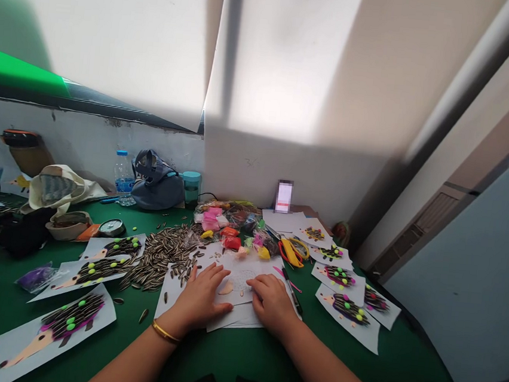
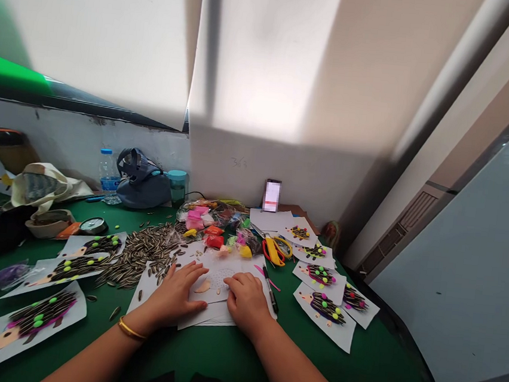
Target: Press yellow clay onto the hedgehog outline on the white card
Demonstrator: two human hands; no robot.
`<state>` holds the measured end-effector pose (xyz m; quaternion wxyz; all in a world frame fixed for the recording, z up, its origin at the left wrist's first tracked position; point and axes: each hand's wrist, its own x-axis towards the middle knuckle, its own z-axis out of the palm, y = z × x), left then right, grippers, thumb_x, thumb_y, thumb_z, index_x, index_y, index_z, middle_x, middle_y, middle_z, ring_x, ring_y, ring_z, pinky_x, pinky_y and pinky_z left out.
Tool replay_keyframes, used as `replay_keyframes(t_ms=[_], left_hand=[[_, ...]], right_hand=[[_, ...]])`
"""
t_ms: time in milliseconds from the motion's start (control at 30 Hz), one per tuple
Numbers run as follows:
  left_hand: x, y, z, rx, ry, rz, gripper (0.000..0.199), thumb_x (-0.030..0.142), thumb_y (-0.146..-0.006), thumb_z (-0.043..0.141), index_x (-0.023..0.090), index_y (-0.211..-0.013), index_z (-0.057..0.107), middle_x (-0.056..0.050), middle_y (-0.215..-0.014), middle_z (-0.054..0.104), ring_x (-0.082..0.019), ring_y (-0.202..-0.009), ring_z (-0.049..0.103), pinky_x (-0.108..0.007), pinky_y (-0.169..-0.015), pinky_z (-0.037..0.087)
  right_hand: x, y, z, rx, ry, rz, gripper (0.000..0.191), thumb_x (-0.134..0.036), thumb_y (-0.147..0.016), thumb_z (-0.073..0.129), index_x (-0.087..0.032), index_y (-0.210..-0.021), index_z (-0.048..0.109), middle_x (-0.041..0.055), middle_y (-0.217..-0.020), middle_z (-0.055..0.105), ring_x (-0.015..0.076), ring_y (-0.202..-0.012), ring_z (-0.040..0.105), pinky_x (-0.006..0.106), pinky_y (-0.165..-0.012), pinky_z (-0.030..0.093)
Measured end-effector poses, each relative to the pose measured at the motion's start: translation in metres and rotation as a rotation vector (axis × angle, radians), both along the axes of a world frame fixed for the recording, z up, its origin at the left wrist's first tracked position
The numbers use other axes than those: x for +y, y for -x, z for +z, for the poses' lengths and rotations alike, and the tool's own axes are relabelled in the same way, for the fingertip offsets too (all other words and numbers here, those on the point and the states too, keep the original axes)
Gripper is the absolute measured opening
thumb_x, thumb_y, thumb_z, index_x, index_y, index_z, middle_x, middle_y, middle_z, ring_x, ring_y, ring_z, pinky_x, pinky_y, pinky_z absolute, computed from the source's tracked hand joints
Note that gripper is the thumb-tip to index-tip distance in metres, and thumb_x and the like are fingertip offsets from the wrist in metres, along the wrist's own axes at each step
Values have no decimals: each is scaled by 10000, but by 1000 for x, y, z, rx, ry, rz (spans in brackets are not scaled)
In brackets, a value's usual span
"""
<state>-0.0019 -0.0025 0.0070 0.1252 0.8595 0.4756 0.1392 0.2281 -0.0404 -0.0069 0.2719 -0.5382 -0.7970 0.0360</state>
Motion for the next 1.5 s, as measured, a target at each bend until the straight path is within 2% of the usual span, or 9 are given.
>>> replay_keyframes(t_ms=[300, 567, 733, 900, 1100, 1500], left_hand=[[-1, -1, 0, 15, -6, 1, 742, 477, -717, 697, 259, -1385, 456, -103, -1503, 410, -332, -1428, 272, -611, -1165, 28], [-1, 0, -2, 14, -4, -6, 747, 482, -711, 699, 257, -1382, 462, -105, -1504, 407, -344, -1427, 272, -608, -1168, 23], [-1, 0, -3, 19, -11, -5, 756, 477, -710, 698, 260, -1391, 451, -98, -1502, 411, -346, -1428, 271, -608, -1168, 28], [-1, 0, -2, 15, -11, -9, 746, 482, -719, 690, 266, -1390, 449, -95, -1498, 418, -336, -1427, 276, -610, -1165, 28], [-1, 0, -1, 16, -3, -1, 750, 485, -711, 695, 259, -1385, 458, -101, -1501, 414, -341, -1426, 277, -607, -1165, 31], [-3, -2, 4, 14, 18, 8, 738, 477, -716, 697, 265, -1382, 462, -97, -1490, 433, -339, -1424, 284, -608, -1167, 11]], right_hand=[[-2, 2, 2, 7, -5, 93, 312, -94, -842, 543, -267, -1048, 702, 45, -1019, 643, 200, -985, 543, 341, -896, 390], [-4, 4, 3, -63, 19, 81, 359, -113, -829, 566, -298, -1114, 683, 42, -1036, 624, 202, -990, 529, 343, -897, 380], [-3, 4, 3, -51, 19, 77, 347, -105, -829, 551, -284, -1091, 692, 43, -1030, 621, 201, -991, 528, 340, -896, 386], [-3, 3, 3, -17, 11, 79, 403, -89, -815, 540, -266, -1154, 666, 58, -1041, 622, 209, -1002, 531, 348, -906, 400], [-3, 3, 2, -26, 16, 88, 332, -120, -836, 560, -290, -1086, 696, 42, -1025, 617, 199, -987, 534, 339, -892, 400], [-2, 3, 2, -30, 6, 86, 357, -99, -813, 566, -291, -1087, 692, 38, -1020, 624, 199, -983, 535, 331, -889, 396]])
